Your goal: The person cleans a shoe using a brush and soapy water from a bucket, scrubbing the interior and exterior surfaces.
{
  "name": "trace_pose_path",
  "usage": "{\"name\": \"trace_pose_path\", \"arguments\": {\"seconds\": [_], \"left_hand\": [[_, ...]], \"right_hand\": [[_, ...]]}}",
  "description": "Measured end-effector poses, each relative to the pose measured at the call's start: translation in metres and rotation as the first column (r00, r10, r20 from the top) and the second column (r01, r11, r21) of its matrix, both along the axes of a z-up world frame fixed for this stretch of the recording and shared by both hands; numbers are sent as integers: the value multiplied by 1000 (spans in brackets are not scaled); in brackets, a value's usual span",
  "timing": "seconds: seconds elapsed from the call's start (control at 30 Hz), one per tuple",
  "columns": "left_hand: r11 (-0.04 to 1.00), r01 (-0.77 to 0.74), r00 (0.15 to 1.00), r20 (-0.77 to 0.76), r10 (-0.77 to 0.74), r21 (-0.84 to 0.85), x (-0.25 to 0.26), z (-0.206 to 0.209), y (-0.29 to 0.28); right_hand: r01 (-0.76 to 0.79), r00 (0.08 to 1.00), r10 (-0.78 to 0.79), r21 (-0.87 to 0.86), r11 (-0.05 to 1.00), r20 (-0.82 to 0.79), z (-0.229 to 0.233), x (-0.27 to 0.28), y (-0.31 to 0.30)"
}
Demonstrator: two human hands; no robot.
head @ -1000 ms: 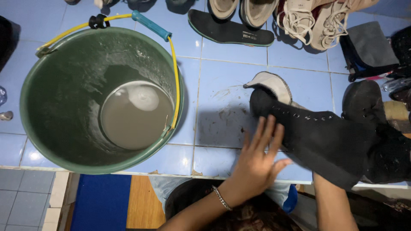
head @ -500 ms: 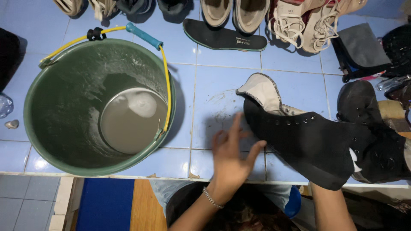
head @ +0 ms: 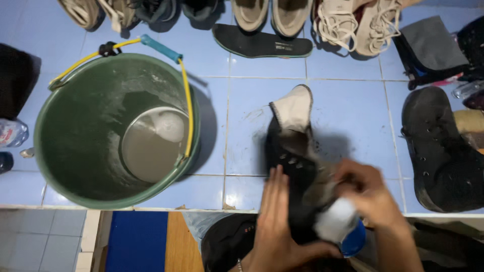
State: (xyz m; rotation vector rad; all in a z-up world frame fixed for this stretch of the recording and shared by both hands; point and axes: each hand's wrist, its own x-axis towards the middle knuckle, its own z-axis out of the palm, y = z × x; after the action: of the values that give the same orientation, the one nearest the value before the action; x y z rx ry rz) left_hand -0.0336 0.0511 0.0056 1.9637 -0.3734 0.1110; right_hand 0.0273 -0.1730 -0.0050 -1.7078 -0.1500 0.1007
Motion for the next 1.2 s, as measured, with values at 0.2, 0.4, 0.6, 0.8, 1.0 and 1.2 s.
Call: {"name": "trace_pose_path", "arguments": {"seconds": [0.2, 0.4, 0.6, 0.8, 1.0, 1.2], "left_hand": [[994, -82, 986, 141, 92, -77, 15, -35, 20], [973, -229, 959, 172, 225, 5, 7, -46, 21], [958, -277, 951, 120, 284, -72, 13, -53, 11], [944, -316, 921, 207, 329, -95, 7, -40, 15], [903, -411, 895, 240, 375, 122, -4, -3, 23], [970, -121, 986, -88, 143, 212, 40, 41, 31]], "right_hand": [[-62, 998, 50, -498, 865, -37, 41, -2, 6], [19, 991, -66, -369, 929, -115, 35, 8, -38], [228, 974, -176, -554, 801, 146, 61, 35, -19], [267, 957, -148, -554, 788, 250, 59, 56, -13], [325, 945, -301, -414, 850, 125, 21, 55, -20], [351, 935, -334, -195, 916, 116, -3, 45, -22]]}}
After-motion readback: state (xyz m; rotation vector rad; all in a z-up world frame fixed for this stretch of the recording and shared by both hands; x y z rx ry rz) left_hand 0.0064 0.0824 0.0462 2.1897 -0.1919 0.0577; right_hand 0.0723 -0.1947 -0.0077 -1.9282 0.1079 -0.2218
